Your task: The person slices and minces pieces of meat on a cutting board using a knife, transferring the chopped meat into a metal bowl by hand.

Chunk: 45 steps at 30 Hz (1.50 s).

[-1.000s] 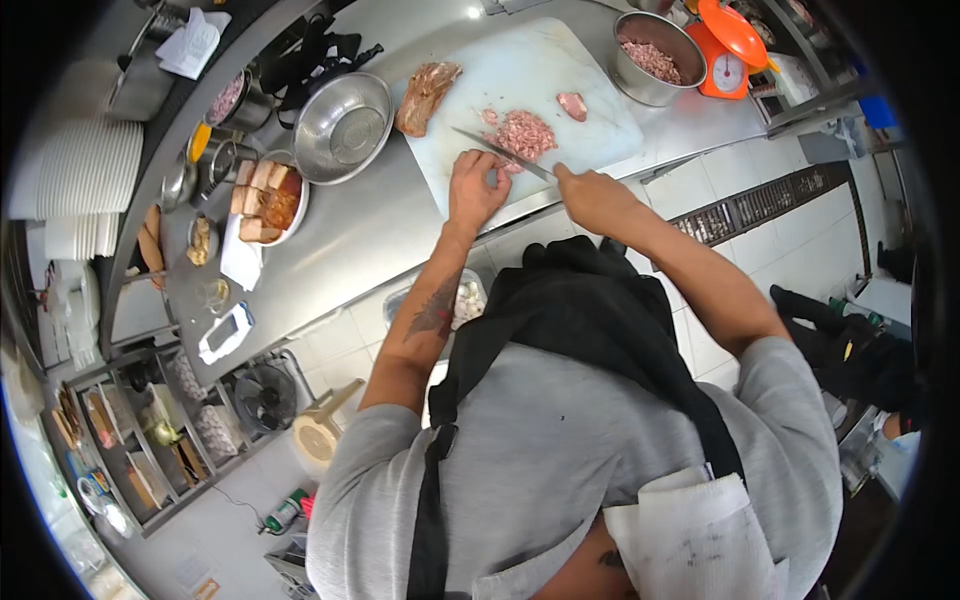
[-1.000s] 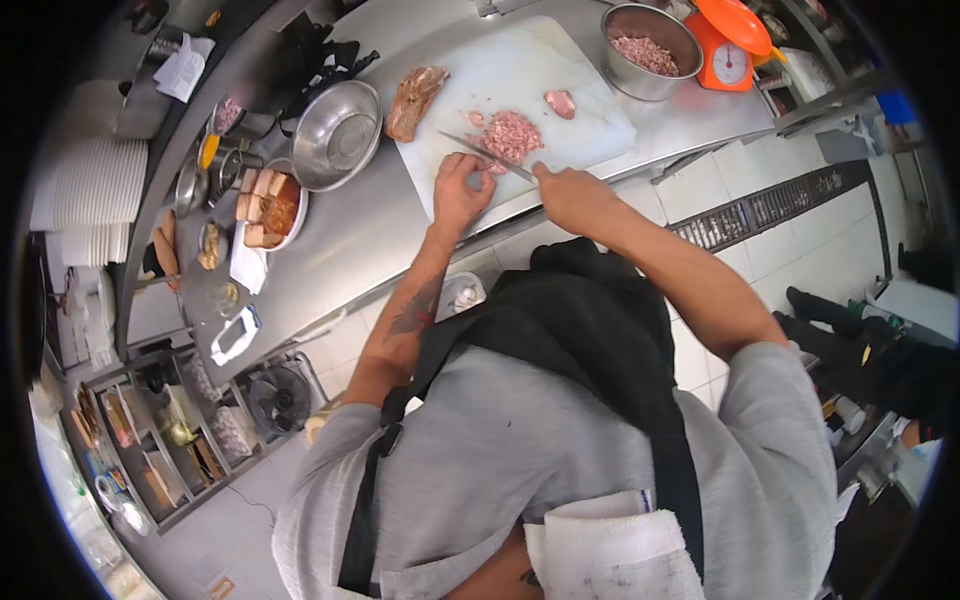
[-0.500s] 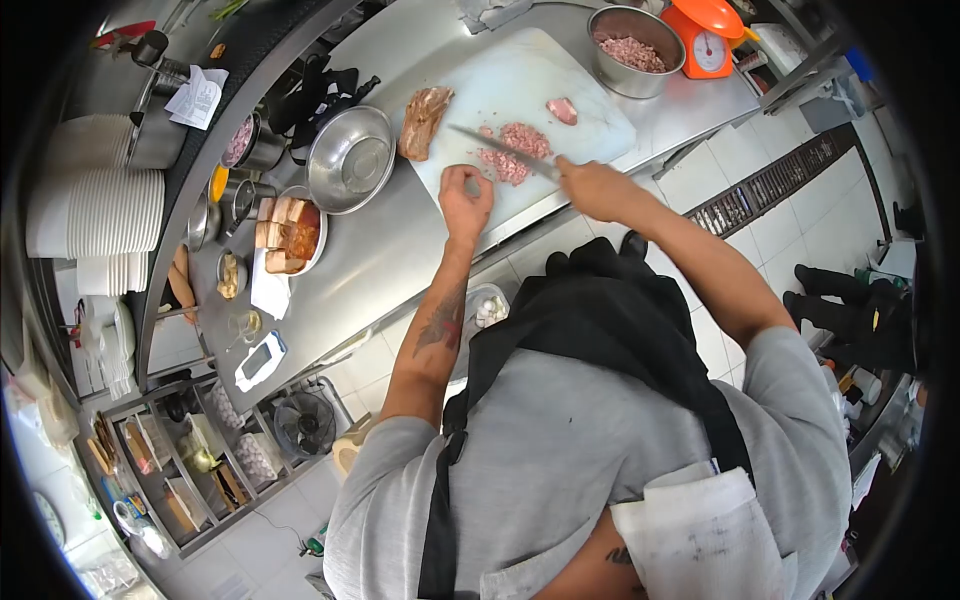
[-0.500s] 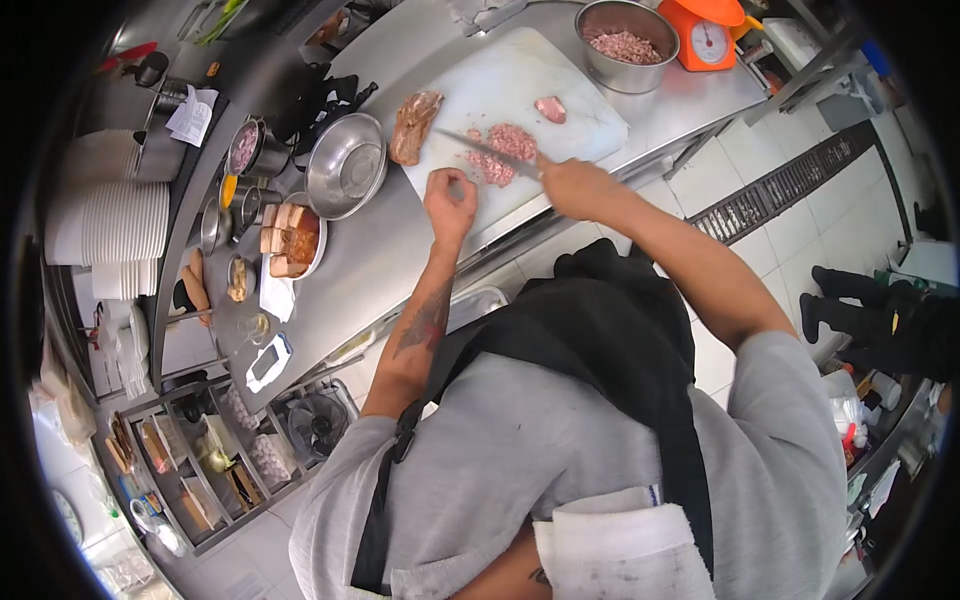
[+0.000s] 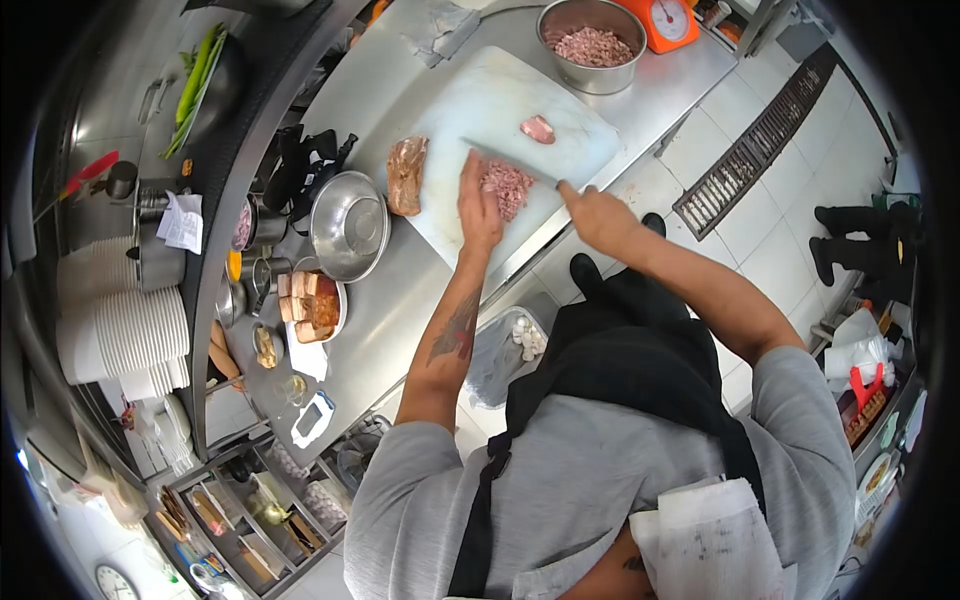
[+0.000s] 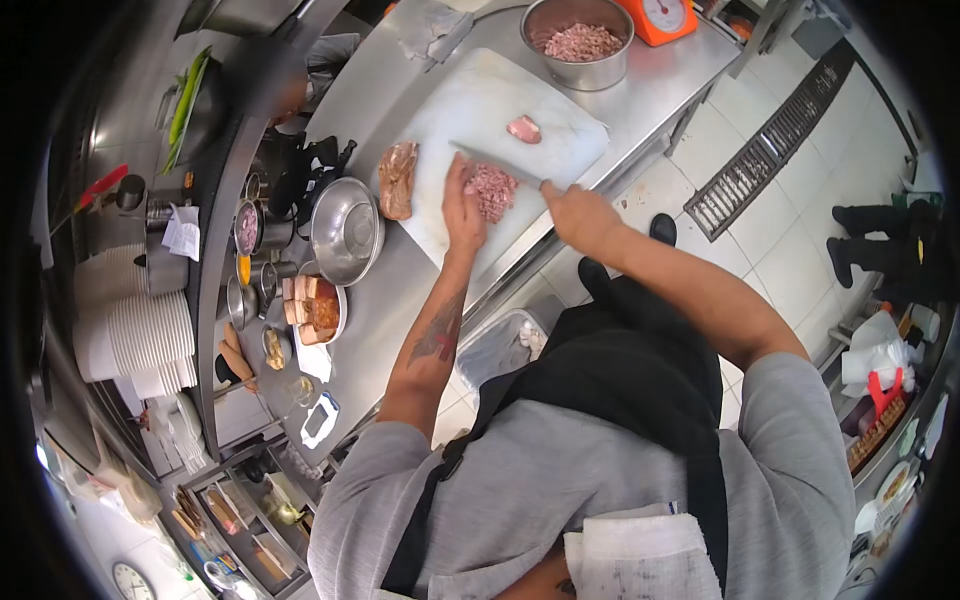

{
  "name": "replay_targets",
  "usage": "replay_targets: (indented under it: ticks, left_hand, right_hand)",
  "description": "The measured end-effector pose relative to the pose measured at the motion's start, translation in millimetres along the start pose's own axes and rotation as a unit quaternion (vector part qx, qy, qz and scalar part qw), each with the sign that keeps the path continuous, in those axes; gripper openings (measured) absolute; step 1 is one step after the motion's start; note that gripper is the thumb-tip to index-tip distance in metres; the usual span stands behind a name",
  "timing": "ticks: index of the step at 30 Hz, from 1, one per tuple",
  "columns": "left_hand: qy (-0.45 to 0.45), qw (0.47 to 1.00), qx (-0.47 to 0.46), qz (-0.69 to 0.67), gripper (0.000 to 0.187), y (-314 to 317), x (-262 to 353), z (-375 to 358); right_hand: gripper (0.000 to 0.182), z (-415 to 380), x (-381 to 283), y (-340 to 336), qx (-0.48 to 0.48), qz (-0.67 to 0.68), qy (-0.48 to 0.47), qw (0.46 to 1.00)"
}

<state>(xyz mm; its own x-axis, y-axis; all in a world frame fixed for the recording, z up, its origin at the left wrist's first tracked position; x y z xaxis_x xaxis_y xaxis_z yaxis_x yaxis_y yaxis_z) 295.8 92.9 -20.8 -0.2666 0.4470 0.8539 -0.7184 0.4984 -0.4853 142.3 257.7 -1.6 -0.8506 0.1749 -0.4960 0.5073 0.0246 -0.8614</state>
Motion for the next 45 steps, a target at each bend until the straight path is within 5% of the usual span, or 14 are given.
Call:
replay_targets:
  ticks: [2, 7, 10, 14, 16, 19, 21, 24, 29, 33, 38, 40, 42, 45]
  left_hand:
    - [0.042, 0.994, 0.094, 0.021, 0.062, -25, 5, -11]
    - [0.001, 0.988, 0.114, 0.101, 0.058, -50, -19, -20]
    - [0.02, 0.981, 0.046, 0.186, 0.062, -35, -16, -15]
    - [0.03, 0.973, 0.034, 0.225, 0.086, -5, 16, -11]
    - [0.019, 0.97, 0.061, 0.236, 0.105, 9, 19, -9]
    - [-0.013, 0.966, 0.098, 0.237, 0.105, 28, 34, -6]
    - [-0.027, 0.964, 0.122, 0.234, 0.086, 35, 37, -7]
    - [-0.108, 0.959, 0.21, 0.158, 0.045, 25, 16, -11]
    - [-0.105, 0.955, 0.268, 0.066, 0.039, 14, 26, 2]
    - [-0.033, 0.956, 0.285, 0.066, 0.036, 17, 112, 65]
    - [0.136, 0.956, 0.254, -0.059, 0.031, 70, 198, 184]
    - [0.111, 0.966, 0.23, -0.028, 0.026, 103, 177, 237]
    - [-0.041, 0.988, 0.076, 0.13, 0.025, 156, 130, 281]
    - [0.004, 0.974, -0.083, 0.212, 0.037, 192, 96, 320]
  right_hand:
    - [0.043, -12, -15, 9, -0.015, 0.032, -0.039, 0.999]
    - [0.036, -22, -5, -41, -0.019, 0.081, -0.035, 0.996]
    - [0.031, -22, 33, -39, -0.149, 0.292, 0.132, 0.936]
    - [0.032, -32, 46, 20, -0.12, 0.45, 0.197, 0.863]
    - [0.032, -23, 27, 24, -0.116, 0.449, 0.2, 0.863]
    - [0.033, -13, -4, 51, -0.102, 0.397, 0.175, 0.895]
    - [0.032, -13, -27, 83, -0.038, 0.405, 0.1, 0.908]
    - [0.031, -12, -57, 102, -0.026, 0.448, 0.126, 0.885]
    - [0.027, -4, -59, 85, -0.013, 0.449, 0.079, 0.89]
    - [0.021, 7, -50, -4, 0.069, 0.451, 0.029, 0.889]
    - [0.028, 5, 6, -94, 0.202, 0.408, 0.067, 0.888]
    - [0.035, -13, 43, -94, 0.185, 0.412, 0.148, 0.88]
    - [0.033, -49, 77, -100, 0.19, 0.42, 0.189, 0.867]
    - [0.03, -88, 111, -117, 0.195, 0.446, 0.238, 0.84]
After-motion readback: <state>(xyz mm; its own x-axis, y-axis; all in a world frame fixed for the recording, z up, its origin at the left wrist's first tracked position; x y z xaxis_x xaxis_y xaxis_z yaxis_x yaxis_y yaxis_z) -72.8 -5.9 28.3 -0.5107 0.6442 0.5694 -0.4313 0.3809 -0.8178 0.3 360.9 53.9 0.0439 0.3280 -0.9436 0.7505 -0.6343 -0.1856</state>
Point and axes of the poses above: each hand's wrist, its own z-axis towards the middle knuckle, its own y-axis out of the palm, x = y × z, the point moved 6 cm from there along z, towards the middle knuckle, and after that the axes turned 6 degrees about -y, right-handed, at the moved point
